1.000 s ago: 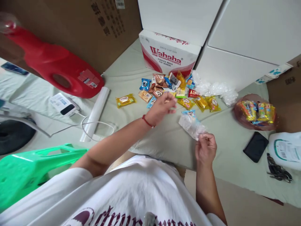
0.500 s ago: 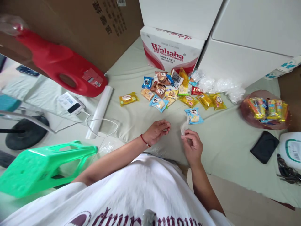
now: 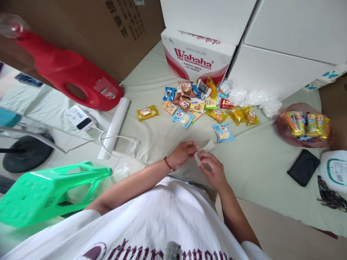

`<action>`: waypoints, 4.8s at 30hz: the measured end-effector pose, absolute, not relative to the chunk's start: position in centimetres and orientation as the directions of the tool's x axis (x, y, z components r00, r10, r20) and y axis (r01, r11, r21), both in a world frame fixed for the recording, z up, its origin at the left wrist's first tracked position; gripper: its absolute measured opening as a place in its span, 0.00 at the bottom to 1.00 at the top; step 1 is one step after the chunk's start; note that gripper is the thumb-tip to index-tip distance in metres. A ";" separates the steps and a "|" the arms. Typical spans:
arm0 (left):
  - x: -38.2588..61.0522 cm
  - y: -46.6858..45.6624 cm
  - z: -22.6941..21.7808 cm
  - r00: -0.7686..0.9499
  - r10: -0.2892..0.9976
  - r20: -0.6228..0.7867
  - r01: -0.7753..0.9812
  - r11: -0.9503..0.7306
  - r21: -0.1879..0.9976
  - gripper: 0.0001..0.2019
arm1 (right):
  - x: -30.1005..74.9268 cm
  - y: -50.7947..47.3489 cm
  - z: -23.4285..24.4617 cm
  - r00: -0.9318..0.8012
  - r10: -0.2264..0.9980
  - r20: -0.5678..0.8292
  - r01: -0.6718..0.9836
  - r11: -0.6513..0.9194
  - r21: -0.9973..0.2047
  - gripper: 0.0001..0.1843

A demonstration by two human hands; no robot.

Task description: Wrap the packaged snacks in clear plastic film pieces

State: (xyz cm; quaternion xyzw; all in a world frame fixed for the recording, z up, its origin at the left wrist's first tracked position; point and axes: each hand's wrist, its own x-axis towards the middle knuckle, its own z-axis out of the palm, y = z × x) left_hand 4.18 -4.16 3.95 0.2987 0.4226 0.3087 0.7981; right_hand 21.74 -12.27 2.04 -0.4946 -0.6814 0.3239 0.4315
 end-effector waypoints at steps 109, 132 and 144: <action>-11.9 -1.4 3.7 0.044 0.887 -0.460 -0.101 0.462 0.881 0.26 | 22.8 -4.1 6.3 0.132 0.857 -0.498 -0.142 -0.481 -0.865 0.24; -3.4 -1.9 4.9 0.184 0.938 0.294 0.677 -0.338 0.653 0.29 | 21.2 -6.6 1.9 0.309 0.873 -0.377 -0.012 -0.393 -0.919 0.21; -2.6 -1.4 1.4 0.349 0.908 0.230 0.820 -0.415 0.394 0.28 | 22.2 -4.0 0.9 0.257 0.904 -0.342 0.083 -0.374 -0.924 0.24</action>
